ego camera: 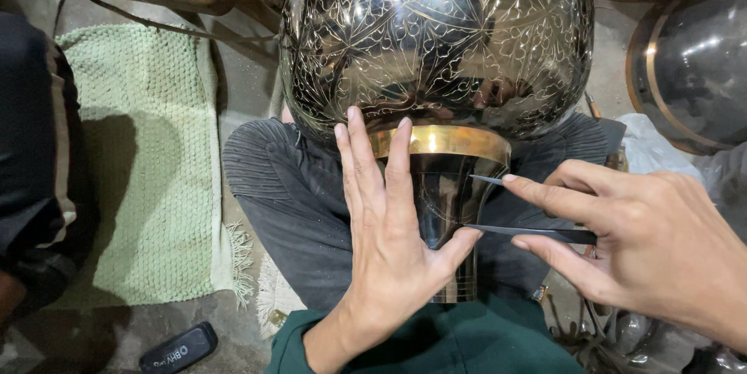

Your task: The person is engraving a decorative pattern onto the neck of a large, polished metal vase using a handheld chisel-like tool. They hold the vase steady with one hand while carefully carving lines with the other, occasionally rotating the vase to access different areas.

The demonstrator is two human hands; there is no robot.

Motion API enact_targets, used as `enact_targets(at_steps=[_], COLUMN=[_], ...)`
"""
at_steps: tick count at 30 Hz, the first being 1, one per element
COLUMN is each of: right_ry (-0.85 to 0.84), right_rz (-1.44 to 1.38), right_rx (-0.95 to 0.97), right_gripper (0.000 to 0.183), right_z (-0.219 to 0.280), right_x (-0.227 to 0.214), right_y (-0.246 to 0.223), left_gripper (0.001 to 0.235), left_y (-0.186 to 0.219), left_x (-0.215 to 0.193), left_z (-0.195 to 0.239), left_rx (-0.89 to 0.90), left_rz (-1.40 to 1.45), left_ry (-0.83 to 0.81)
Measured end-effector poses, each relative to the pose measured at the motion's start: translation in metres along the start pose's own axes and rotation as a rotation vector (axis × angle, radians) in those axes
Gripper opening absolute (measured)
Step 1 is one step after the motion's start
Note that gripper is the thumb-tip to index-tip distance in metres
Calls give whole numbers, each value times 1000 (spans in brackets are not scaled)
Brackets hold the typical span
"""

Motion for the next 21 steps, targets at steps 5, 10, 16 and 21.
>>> enact_targets(at_steps=[5,10,16,21], right_ry=[-21,0,41,36], right_rz=[36,54,10,-4], right_rx=[-3,-45,-69,-47], right_gripper=[61,60,57,55], right_z=[-2,-3,-4,-5], right_x=[0,0,-1,1], right_y=[0,-1,1,8], left_gripper=[123,116,90,81], left_y=[0,0,4,7], left_x=[-1,-1,3,7], left_z=[0,0,-1,0], left_rx=[2,5,1,45], left_rz=[-1,-3,-22,-55], left_ry=[-8,-21,-94,-238])
Point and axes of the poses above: each hand's wrist, its own z-axis away from the middle knuckle, its own x-axis out of the palm, y = z × x, the point moved 6 cm from there along -z, towards the middle knuckle, and after that the axes turned 5 degrees about z, right-handed, at the moved point
